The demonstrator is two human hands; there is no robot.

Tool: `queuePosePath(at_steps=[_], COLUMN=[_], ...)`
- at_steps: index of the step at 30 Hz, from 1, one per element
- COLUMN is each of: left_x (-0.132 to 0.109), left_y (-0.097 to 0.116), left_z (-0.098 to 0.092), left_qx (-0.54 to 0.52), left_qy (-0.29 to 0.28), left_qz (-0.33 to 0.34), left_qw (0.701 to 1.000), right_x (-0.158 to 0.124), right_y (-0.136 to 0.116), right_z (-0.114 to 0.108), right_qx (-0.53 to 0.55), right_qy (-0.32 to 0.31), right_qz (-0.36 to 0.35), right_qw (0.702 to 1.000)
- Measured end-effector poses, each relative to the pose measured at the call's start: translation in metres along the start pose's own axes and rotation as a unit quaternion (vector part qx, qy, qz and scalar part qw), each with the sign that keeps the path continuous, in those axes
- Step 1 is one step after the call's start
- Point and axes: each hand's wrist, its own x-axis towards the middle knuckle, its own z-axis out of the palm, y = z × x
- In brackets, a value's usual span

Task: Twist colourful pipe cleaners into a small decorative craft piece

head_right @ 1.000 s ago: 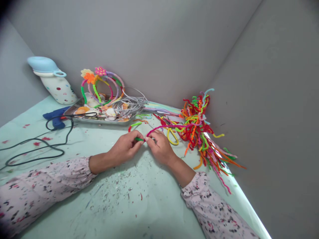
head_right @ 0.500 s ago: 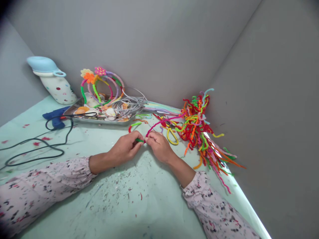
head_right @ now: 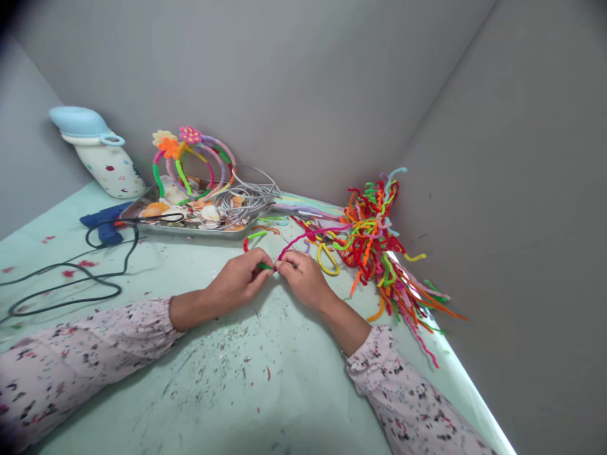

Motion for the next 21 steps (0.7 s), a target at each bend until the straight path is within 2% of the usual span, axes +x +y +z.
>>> queuePosePath(at_steps=[8, 14, 21], left_x=[0.0022, 0.0025, 0.0019], left_y=[0.0033, 0.0036, 0.0033], left_z=[-0.0025, -0.0040, -0.0040], left_qx=[-0.062, -0.089, -0.086], left_qy=[0.040, 0.043, 0.041], left_qz=[-0.024, -0.033, -0.022], left_qw=[0.997, 0.995, 0.995], right_x=[-0.0054, -0.0053, -0.0044], right_y=[-0.0009, -0.0003, 0.0025], right_z=[-0.0010, -0.0009, -0.0015], right_qx=[-0.097, -0.160, -0.195], right_qy=[0.141, 0.152, 0.138], right_qz=[-0.122, -0.218, -0.222], right_qw=[0.978, 0.951, 0.945])
